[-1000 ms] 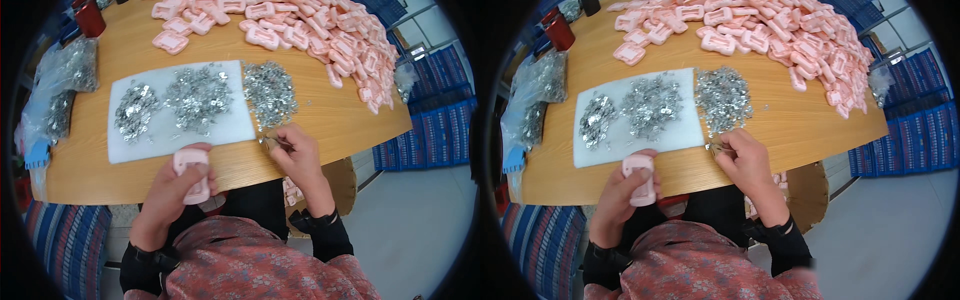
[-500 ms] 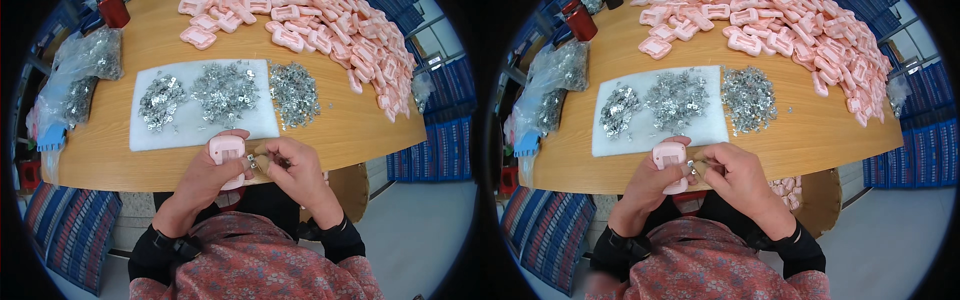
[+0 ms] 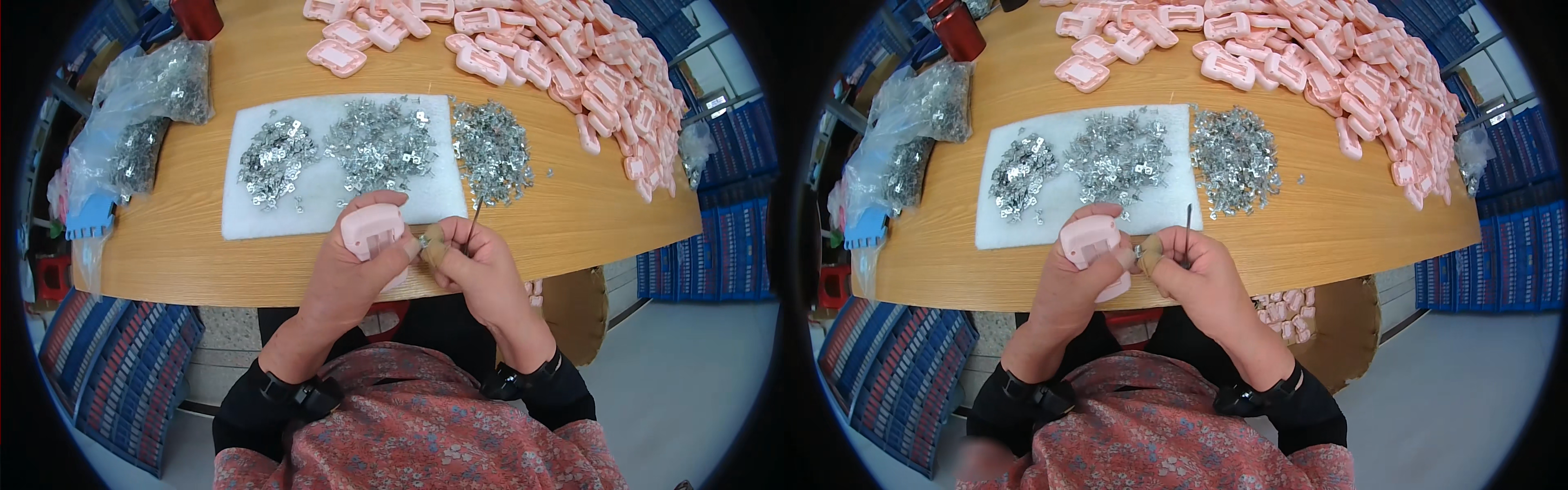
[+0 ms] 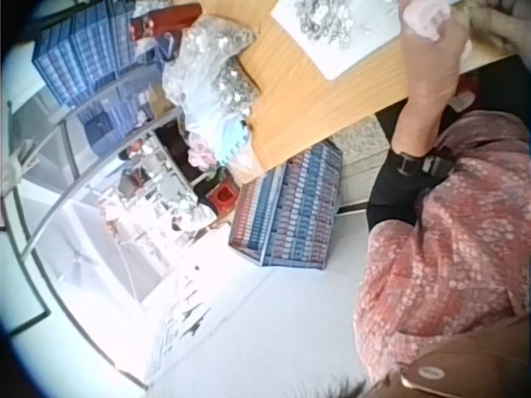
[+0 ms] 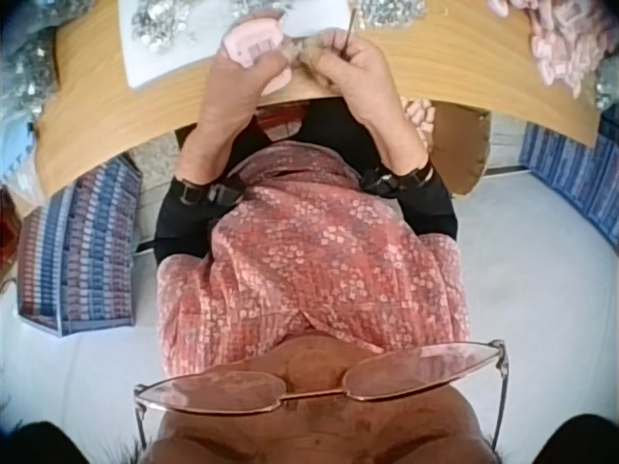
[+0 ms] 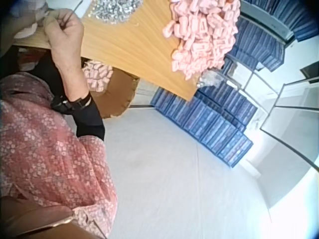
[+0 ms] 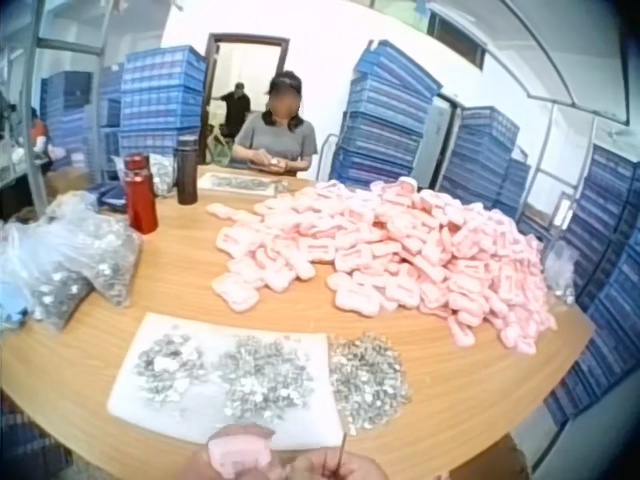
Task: The person sits at a wooden table and assembles pink plastic hair clips by inserting small metal springs into them. They use a small pointed tool to help position the springs and a piece of cardboard to assist with the insertion. The person handles the clips one at a time, picking up springs from a pile on a white mat and placing the finished clips into a growing stack.
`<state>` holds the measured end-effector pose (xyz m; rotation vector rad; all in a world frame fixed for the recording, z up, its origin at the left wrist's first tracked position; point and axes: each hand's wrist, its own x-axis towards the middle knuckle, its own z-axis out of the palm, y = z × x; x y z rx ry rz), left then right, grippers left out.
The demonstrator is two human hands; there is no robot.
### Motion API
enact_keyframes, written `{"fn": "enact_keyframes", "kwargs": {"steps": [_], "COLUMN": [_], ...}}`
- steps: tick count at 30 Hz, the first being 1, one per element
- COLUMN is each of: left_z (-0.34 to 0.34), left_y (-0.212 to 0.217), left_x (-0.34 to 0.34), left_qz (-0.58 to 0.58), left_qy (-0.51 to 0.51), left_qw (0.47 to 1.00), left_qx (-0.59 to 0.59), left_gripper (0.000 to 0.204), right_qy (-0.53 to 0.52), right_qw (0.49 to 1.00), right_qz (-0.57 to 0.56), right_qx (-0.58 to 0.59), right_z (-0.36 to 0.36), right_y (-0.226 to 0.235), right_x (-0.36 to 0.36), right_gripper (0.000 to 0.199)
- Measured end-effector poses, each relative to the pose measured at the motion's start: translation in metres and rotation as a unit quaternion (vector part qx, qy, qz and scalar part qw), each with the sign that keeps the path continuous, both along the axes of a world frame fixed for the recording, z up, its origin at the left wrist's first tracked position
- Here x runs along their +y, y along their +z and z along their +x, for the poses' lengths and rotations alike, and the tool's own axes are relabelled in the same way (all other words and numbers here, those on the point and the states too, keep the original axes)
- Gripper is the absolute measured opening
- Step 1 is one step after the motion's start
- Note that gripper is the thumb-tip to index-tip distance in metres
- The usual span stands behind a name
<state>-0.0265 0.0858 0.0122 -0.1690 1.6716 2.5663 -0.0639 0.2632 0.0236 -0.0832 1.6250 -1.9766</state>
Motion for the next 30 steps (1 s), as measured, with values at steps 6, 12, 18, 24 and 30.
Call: {"fn": "enact_keyframes", "kwargs": {"steps": [6, 12, 18, 24, 30], "left_z": [-0.015, -0.009, -0.004, -0.011, -0.011], "left_y": [0.001, 0.002, 0.006, 0.018, 0.008], "left_x": [-0.003, 0.007, -0.016, -0.029, -0.022], "left_qz": [0.128, 0.130, 0.085, -0.020, 0.048], "left_qy": [0.065, 0.058, -0.084, -0.311, -0.268], "left_qw": [0.988, 0.984, 0.993, 0.945, 0.953], "left_qx": [0.064, 0.105, -0.020, -0.095, -0.134], "left_gripper": [0.057, 0.041, 0.038, 0.050, 0.052], "right_qy": [0.046, 0.074, 0.155, 0.241, 0.134], "right_qw": [0.985, 0.990, 0.982, 0.948, 0.974], "right_qz": [-0.057, -0.085, 0.042, 0.128, 0.092], "right_qx": [-0.158, -0.088, 0.099, 0.166, 0.155], "right_z": [0.003, -0.003, -0.019, -0.026, -0.015], "right_y": [0.007, -0.005, 0.012, 0.036, 0.025], "right_x": [0.003, 0.005, 0.027, 0.037, 0.035], "right_gripper": [0.012, 0.011, 0.010, 0.014, 0.013]}}
